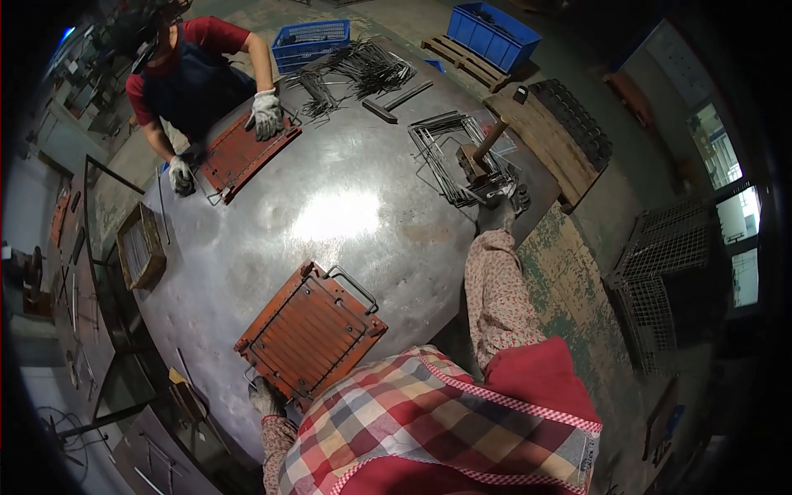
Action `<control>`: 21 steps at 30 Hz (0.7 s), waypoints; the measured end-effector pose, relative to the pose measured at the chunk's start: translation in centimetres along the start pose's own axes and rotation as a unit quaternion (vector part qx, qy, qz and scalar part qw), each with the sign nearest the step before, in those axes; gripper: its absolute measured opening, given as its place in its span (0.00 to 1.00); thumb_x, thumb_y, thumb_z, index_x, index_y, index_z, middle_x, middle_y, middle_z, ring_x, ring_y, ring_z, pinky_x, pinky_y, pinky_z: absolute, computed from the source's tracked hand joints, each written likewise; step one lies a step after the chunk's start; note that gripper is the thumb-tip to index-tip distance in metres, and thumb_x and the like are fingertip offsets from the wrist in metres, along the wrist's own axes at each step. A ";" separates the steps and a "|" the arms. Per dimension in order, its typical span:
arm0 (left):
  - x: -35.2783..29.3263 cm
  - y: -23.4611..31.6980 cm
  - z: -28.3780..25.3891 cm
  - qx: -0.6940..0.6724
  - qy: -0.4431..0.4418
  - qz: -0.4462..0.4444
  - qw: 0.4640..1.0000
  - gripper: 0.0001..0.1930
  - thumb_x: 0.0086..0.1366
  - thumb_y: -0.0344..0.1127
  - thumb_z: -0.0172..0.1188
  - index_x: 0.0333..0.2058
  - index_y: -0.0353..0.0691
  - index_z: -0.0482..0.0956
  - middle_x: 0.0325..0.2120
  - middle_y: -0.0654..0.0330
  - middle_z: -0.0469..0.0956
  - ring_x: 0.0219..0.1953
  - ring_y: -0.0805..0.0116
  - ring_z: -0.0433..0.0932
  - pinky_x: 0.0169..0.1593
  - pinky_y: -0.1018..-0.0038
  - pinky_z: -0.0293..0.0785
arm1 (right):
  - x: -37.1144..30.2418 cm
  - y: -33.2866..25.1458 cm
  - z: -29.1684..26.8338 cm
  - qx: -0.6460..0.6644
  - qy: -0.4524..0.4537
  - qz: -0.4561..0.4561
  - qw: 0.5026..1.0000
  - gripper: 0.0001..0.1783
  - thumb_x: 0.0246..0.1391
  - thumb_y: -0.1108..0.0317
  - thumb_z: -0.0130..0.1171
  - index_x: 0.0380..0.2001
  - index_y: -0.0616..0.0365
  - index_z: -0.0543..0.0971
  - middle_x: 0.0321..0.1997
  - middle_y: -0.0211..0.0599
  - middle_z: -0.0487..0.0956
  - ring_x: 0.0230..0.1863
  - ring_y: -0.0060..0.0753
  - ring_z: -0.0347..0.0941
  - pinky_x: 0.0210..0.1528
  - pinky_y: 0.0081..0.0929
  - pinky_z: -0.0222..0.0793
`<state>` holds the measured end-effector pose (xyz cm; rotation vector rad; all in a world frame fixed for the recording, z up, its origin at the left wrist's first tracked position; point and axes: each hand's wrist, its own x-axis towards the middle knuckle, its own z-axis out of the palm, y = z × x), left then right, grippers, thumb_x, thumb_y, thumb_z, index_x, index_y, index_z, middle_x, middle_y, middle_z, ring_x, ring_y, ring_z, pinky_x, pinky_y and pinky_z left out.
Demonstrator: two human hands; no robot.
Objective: The person places metal rods into a jig by hand, then uses an industrial machine to secure them.
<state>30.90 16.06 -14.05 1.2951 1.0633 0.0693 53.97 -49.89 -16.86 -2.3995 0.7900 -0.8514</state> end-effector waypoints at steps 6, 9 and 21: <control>3.0 -3.9 -3.4 -0.037 -0.006 0.011 0.999 0.08 0.61 0.41 0.50 0.28 0.45 0.66 0.11 0.66 0.61 0.09 0.73 0.60 0.12 0.74 0.54 | 2.5 -16.0 -9.0 0.794 0.013 0.242 0.558 0.12 0.49 0.67 0.54 0.16 0.55 0.66 0.13 0.24 0.60 0.14 0.24 0.57 0.21 0.25 0.60; 4.3 -4.5 -3.1 0.017 -0.063 0.101 0.993 0.09 0.58 0.39 0.55 0.31 0.41 0.68 0.14 0.62 0.65 0.12 0.67 0.63 0.15 0.70 0.59 | 0.8 -19.7 -11.9 0.786 -0.114 0.203 0.572 0.12 0.52 0.66 0.51 0.18 0.54 0.65 0.13 0.23 0.55 0.12 0.20 0.53 0.16 0.20 0.55; 2.7 -1.7 -1.1 0.049 -0.033 0.043 0.997 0.09 0.62 0.40 0.50 0.32 0.41 0.67 0.14 0.63 0.66 0.11 0.71 0.64 0.13 0.72 0.61 | -20.8 -30.5 -13.8 0.420 -0.399 0.103 0.809 0.10 0.57 0.65 0.49 0.38 0.59 0.69 0.19 0.28 0.67 0.14 0.19 0.60 0.14 0.21 0.58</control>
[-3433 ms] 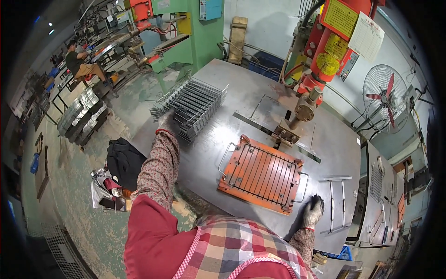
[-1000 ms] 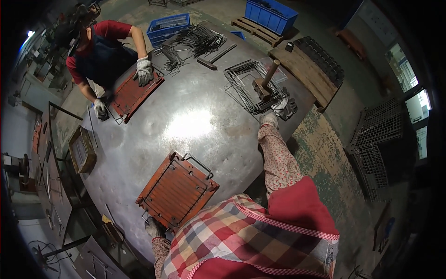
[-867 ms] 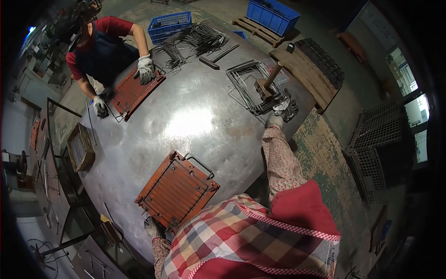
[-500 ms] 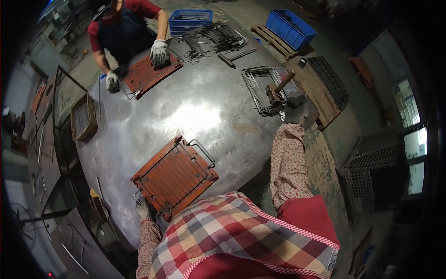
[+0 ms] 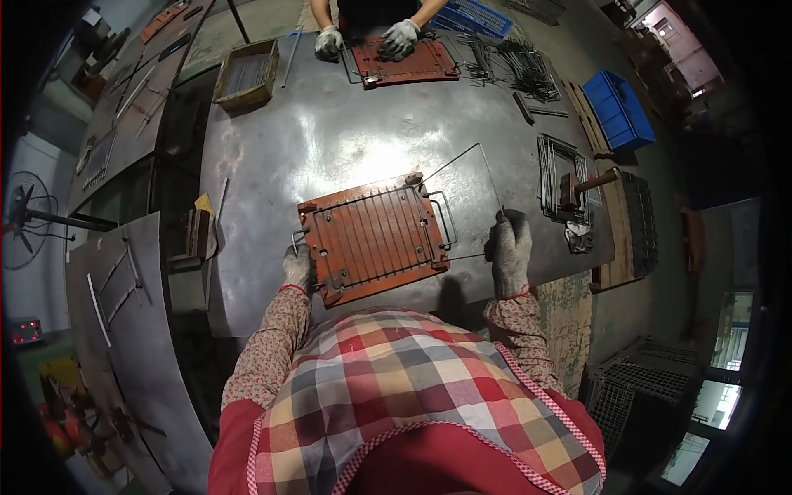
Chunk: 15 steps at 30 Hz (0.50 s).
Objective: The person places metal rods into a jig by hand, then uses an industrial machine to secure them.
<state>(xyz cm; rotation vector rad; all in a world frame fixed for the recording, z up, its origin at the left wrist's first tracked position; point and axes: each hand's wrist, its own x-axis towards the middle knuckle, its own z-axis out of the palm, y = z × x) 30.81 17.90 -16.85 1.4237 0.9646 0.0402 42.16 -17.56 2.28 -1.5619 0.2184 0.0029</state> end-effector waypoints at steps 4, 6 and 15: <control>-0.4 1.4 0.7 0.039 -0.009 -0.020 0.999 0.09 0.62 0.39 0.50 0.34 0.40 0.67 0.15 0.62 0.66 0.12 0.70 0.66 0.15 0.72 0.62 | 0.7 1.6 1.7 -0.161 0.021 -0.128 0.978 0.10 0.57 0.66 0.48 0.39 0.60 0.69 0.21 0.29 0.68 0.19 0.20 0.62 0.20 0.21 0.61; 0.6 0.1 0.4 0.050 -0.015 -0.017 0.998 0.09 0.62 0.39 0.50 0.34 0.40 0.67 0.15 0.62 0.66 0.12 0.70 0.66 0.15 0.71 0.62 | 0.7 2.2 2.6 -0.261 0.030 -0.205 0.943 0.10 0.58 0.66 0.47 0.40 0.60 0.69 0.23 0.29 0.69 0.22 0.20 0.62 0.24 0.22 0.61; 1.4 0.1 1.5 0.118 -0.031 -0.031 0.992 0.14 0.62 0.42 0.49 0.38 0.37 0.69 0.20 0.55 0.73 0.21 0.61 0.73 0.26 0.64 0.68 | 0.0 2.8 6.4 -0.268 -0.072 -0.148 0.949 0.12 0.59 0.65 0.45 0.40 0.61 0.69 0.28 0.49 0.75 0.28 0.50 0.72 0.30 0.39 0.67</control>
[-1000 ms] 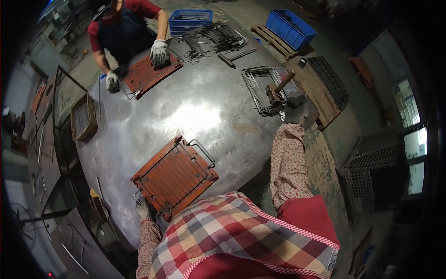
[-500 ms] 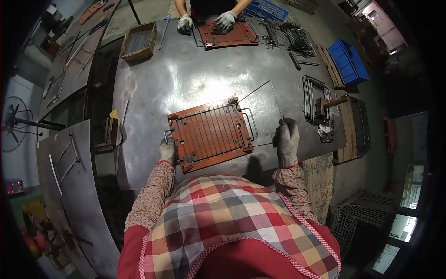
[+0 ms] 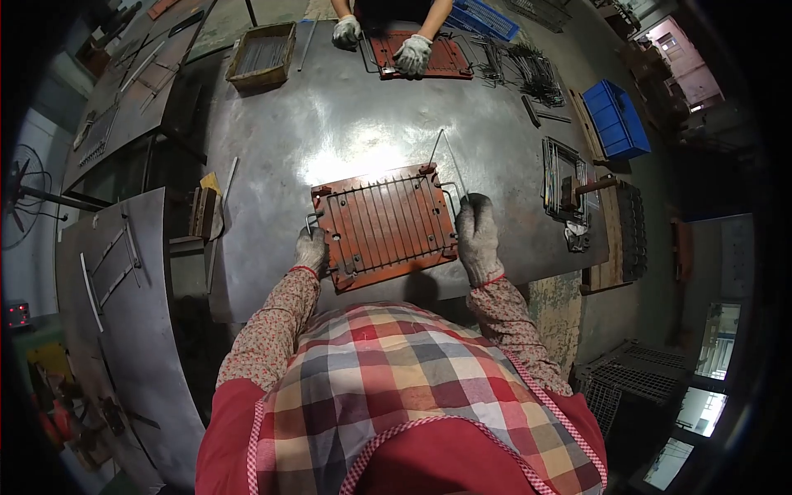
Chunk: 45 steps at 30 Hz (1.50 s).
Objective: The person places metal rods into a jig by hand, then uses an industrial machine to secure them.
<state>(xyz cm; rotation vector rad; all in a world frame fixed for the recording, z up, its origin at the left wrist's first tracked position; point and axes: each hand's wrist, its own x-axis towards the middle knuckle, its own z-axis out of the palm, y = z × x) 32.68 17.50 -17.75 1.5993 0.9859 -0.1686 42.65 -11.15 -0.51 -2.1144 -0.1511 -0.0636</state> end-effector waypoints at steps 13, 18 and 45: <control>-1.9 3.2 -0.9 -0.141 -0.050 -0.023 0.988 0.18 0.61 0.48 0.54 0.39 0.39 0.68 0.17 0.60 0.68 0.14 0.70 0.65 0.17 0.70 0.62 | -5.0 -2.0 3.4 -0.052 -0.232 -0.049 0.970 0.32 0.53 0.57 0.57 0.58 0.59 0.60 0.48 0.47 0.73 0.51 0.42 0.69 0.52 0.33 0.65; -1.8 3.3 -0.9 -0.074 -0.038 -0.033 0.996 0.22 0.55 0.48 0.60 0.39 0.37 0.67 0.20 0.58 0.70 0.17 0.68 0.68 0.21 0.69 0.66 | -4.2 7.1 0.1 -0.004 -0.145 0.122 0.982 0.23 0.57 0.58 0.52 0.52 0.57 0.67 0.43 0.47 0.77 0.45 0.40 0.74 0.47 0.32 0.68; -7.6 -2.7 -1.3 0.190 -0.186 0.146 0.953 0.26 0.55 0.50 0.56 0.43 0.33 0.73 0.33 0.53 0.79 0.34 0.64 0.77 0.38 0.70 0.72 | -5.0 4.7 19.4 -0.079 -0.464 -0.086 0.878 0.21 0.49 0.59 0.56 0.44 0.59 0.69 0.35 0.57 0.75 0.40 0.55 0.74 0.41 0.40 0.71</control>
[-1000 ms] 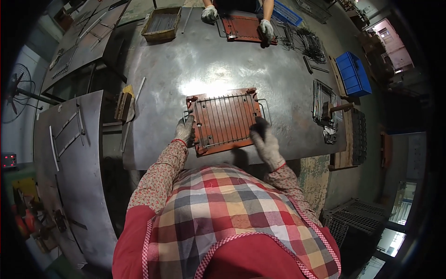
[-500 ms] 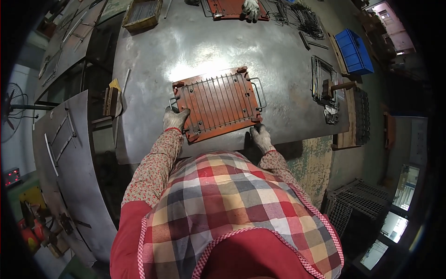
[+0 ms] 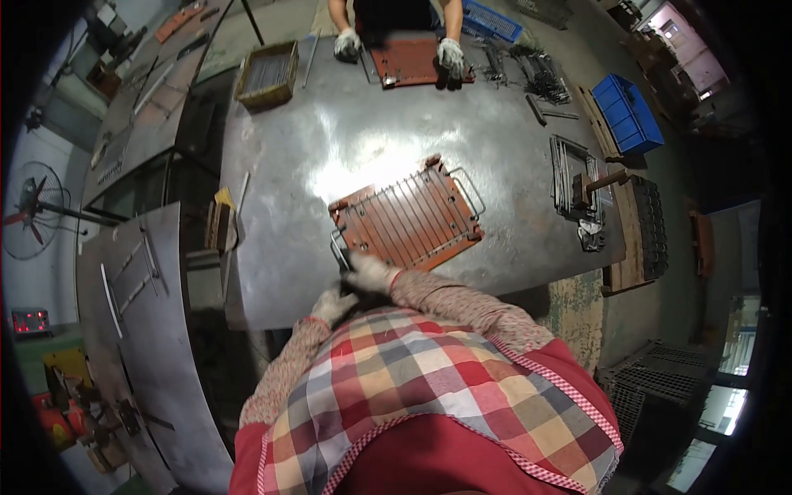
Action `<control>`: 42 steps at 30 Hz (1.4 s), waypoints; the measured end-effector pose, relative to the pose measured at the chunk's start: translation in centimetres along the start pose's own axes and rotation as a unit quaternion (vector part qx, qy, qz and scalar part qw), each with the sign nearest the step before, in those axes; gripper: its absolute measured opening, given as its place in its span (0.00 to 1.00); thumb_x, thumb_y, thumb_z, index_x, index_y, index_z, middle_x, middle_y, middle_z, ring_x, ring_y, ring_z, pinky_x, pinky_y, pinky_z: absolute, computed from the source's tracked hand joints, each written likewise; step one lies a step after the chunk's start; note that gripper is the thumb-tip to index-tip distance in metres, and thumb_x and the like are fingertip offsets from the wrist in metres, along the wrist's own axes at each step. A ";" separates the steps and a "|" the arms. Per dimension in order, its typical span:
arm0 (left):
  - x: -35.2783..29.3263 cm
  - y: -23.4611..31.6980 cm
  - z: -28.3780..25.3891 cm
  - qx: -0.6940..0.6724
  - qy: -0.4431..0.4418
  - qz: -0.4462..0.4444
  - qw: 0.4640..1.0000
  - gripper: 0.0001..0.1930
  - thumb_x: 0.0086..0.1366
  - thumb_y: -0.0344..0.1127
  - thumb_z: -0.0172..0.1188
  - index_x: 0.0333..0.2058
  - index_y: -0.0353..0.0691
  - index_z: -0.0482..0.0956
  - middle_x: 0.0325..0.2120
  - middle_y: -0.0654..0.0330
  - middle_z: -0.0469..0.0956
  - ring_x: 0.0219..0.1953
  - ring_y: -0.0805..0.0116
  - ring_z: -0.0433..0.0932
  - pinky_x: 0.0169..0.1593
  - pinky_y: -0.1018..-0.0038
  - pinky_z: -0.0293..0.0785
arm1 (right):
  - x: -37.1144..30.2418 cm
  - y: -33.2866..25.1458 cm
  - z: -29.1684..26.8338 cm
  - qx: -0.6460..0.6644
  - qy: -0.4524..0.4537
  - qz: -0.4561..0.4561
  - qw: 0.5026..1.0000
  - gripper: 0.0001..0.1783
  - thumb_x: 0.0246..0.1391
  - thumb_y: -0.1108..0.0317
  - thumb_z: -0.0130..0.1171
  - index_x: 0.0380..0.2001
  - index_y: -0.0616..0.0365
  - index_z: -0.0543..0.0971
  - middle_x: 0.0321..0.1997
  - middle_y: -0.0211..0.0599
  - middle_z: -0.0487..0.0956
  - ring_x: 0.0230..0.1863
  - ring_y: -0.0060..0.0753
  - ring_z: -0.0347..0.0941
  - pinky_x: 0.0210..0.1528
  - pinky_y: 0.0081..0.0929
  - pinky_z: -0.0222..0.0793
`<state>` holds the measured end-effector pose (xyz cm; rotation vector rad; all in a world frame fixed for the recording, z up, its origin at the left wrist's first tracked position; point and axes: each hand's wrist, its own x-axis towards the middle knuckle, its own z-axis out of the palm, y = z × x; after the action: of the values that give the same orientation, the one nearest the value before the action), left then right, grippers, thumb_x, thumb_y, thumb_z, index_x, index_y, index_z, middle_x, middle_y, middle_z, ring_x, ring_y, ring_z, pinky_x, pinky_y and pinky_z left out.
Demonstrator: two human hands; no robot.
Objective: The person places metal rods into a jig by hand, then uses an industrial machine to secure them.
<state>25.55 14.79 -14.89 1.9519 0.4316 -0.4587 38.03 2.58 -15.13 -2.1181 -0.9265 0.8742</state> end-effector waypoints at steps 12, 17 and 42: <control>-4.1 -3.7 -3.2 -0.237 0.160 -0.195 0.938 0.15 0.59 0.40 0.55 0.39 0.34 0.74 0.22 0.57 0.75 0.22 0.68 0.74 0.25 0.70 0.74 | -0.4 9.9 -4.2 -0.236 0.159 0.074 0.956 0.09 0.49 0.66 0.50 0.29 0.58 0.76 0.29 0.49 0.78 0.30 0.49 0.77 0.30 0.44 0.72; -5.9 -0.4 -6.5 -0.111 0.164 -0.159 0.967 0.19 0.57 0.48 0.55 0.37 0.36 0.76 0.22 0.59 0.75 0.24 0.69 0.75 0.29 0.70 0.72 | -4.5 16.4 -14.9 -0.179 0.234 0.198 0.935 0.16 0.51 0.56 0.50 0.38 0.54 0.74 0.35 0.52 0.77 0.39 0.59 0.74 0.40 0.47 0.68; -8.2 -0.7 -14.1 -0.090 0.362 -0.048 0.927 0.22 0.59 0.43 0.57 0.44 0.30 0.70 0.37 0.43 0.74 0.41 0.55 0.74 0.45 0.64 0.68 | 9.2 -12.0 0.7 0.420 -0.127 0.038 0.898 0.20 0.54 0.51 0.55 0.29 0.61 0.73 0.21 0.32 0.72 0.21 0.23 0.68 0.24 0.24 0.67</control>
<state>19.84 27.18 -5.89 1.8733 1.0024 0.2641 38.09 16.46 -9.06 -1.3101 -0.4421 1.3199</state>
